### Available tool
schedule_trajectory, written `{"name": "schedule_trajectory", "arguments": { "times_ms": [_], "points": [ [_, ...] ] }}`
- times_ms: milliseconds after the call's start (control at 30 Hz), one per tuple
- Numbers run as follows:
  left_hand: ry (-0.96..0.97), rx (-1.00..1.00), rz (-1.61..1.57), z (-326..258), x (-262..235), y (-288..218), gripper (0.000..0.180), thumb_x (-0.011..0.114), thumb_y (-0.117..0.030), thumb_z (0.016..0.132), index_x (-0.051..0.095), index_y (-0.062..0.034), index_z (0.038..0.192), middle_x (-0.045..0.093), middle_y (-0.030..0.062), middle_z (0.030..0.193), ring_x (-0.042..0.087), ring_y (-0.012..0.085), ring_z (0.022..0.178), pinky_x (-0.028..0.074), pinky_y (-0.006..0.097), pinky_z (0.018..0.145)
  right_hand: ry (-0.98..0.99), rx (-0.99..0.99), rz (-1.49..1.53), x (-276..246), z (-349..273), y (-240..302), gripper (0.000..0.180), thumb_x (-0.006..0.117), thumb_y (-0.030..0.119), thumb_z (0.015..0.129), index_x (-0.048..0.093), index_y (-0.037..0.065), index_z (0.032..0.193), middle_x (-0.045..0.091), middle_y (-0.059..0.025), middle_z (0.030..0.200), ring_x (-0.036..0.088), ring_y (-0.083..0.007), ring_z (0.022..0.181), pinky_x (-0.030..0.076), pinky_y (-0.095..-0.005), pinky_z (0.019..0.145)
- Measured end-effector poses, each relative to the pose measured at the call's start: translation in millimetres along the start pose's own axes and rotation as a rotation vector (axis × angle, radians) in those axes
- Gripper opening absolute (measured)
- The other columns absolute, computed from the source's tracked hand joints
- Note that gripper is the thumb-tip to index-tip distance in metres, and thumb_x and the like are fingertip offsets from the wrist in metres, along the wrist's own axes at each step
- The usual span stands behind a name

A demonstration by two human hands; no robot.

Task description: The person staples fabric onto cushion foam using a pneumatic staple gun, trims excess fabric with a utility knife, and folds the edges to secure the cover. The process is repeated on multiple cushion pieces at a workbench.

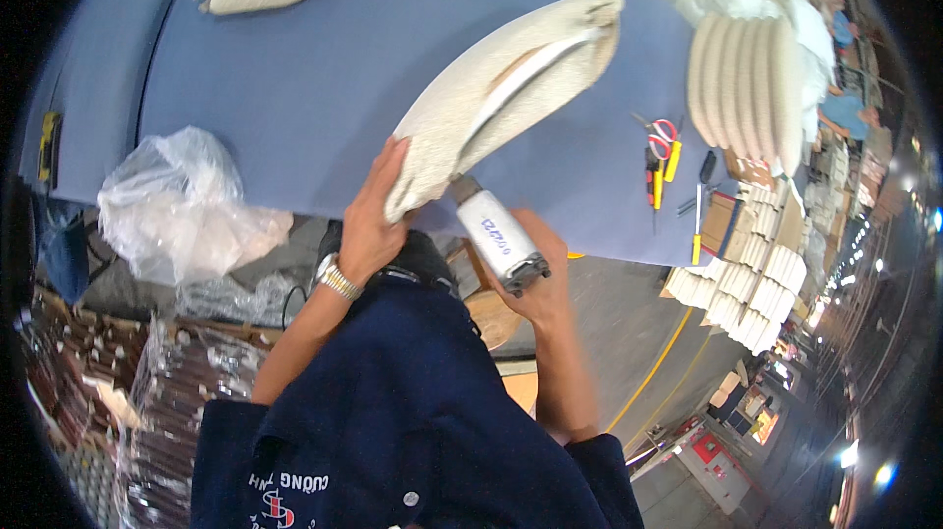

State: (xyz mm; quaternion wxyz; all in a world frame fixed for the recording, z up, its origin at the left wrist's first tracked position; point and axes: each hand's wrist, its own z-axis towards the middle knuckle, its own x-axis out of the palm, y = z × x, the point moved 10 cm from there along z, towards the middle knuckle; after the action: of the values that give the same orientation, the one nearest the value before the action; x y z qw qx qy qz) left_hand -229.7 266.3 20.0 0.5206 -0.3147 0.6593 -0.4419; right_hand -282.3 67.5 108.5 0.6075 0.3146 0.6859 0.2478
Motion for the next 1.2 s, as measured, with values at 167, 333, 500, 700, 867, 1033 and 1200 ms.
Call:
{"name": "schedule_trajectory", "arguments": {
  "times_ms": [167,333,500,700,867,1033,1200],
  "points": [
    [0.034,-0.019,-0.074,2.5,-21.5,2.1,0.082,0.072,-0.001,0.086,0.039,-0.0145,0.159,0.042,0.0186,0.161,0.044,0.0393,0.146,0.043,0.044,0.117,-0.374,0.220,-0.093,-63.1,-12.7,-100.2,0.036,0.080,0.012,0.079,0.066,-0.001,0.110,0.071,-0.0177,0.096,0.070,-0.0398,0.087,0.056,-0.0396,0.078],
    [0.186,0.041,0.095,-9.0,-1.2,-7.0,0.092,0.075,0.004,0.077,0.041,-0.0199,0.158,0.033,0.0149,0.167,0.037,0.0458,0.148,0.044,0.047,0.116,-0.450,0.226,-0.657,-78.6,9.5,-240.9,0.042,0.080,0.015,0.082,0.068,0.000,0.120,0.071,-0.0180,0.099,0.070,-0.0404,0.089,0.056,-0.0417,0.080],
    [0.243,0.000,0.340,-33.7,21.3,-2.0,0.100,0.079,0.003,0.069,0.042,-0.0219,0.158,0.027,0.0111,0.170,0.028,0.0447,0.153,0.043,0.046,0.117,-0.545,0.233,0.373,-87.0,58.4,-176.3,0.023,0.064,0.017,0.102,0.074,-0.003,0.098,0.072,-0.0096,0.079,0.069,-0.0135,0.070,0.055,-0.0266,0.068],
    [0.245,-0.027,0.452,-46.4,47.2,0.3,0.101,0.079,0.004,0.065,0.045,-0.0212,0.157,0.029,0.0119,0.170,0.027,0.0435,0.154,0.038,0.046,0.122,-0.216,0.647,1.052,-21.8,82.2,-175.1,0.047,0.066,0.041,0.102,0.070,0.001,0.078,0.066,-0.0073,0.064,0.059,-0.0120,0.049,0.047,-0.0281,0.046],
    [0.220,-0.027,0.405,-80.8,24.2,4.1,0.099,0.081,0.001,0.068,0.043,-0.0188,0.158,0.028,0.0139,0.170,0.030,0.0437,0.153,0.039,0.048,0.121,-0.325,0.688,1.244,-26.4,97.6,-196.7,0.048,0.070,0.041,0.100,0.063,0.005,0.069,0.059,-0.0037,0.057,0.053,-0.0107,0.044,0.042,-0.0278,0.041],
    [0.505,-0.522,-0.018,-96.9,3.2,-15.0,0.086,0.080,-0.006,0.085,0.038,-0.0125,0.160,0.030,0.0168,0.169,0.030,0.0374,0.154,0.038,0.046,0.120,-0.398,0.452,0.611,-30.8,99.1,-180.3,0.045,0.066,0.037,0.102,0.066,-0.003,0.082,0.059,-0.0061,0.058,0.047,-0.0099,0.056,0.040,-0.0338,0.054],
    [0.520,-0.031,0.435,56.6,-31.1,24.1,0.058,0.053,-0.026,0.106,0.038,-0.0089,0.160,0.028,0.0163,0.170,0.018,0.0348,0.159,0.026,0.049,0.125,-0.519,0.272,0.652,-38.7,97.0,-162.9,0.042,0.057,0.034,0.108,0.068,-0.004,0.092,0.062,-0.0030,0.071,0.052,-0.0084,0.068,0.044,-0.0316,0.063]
  ]
}}
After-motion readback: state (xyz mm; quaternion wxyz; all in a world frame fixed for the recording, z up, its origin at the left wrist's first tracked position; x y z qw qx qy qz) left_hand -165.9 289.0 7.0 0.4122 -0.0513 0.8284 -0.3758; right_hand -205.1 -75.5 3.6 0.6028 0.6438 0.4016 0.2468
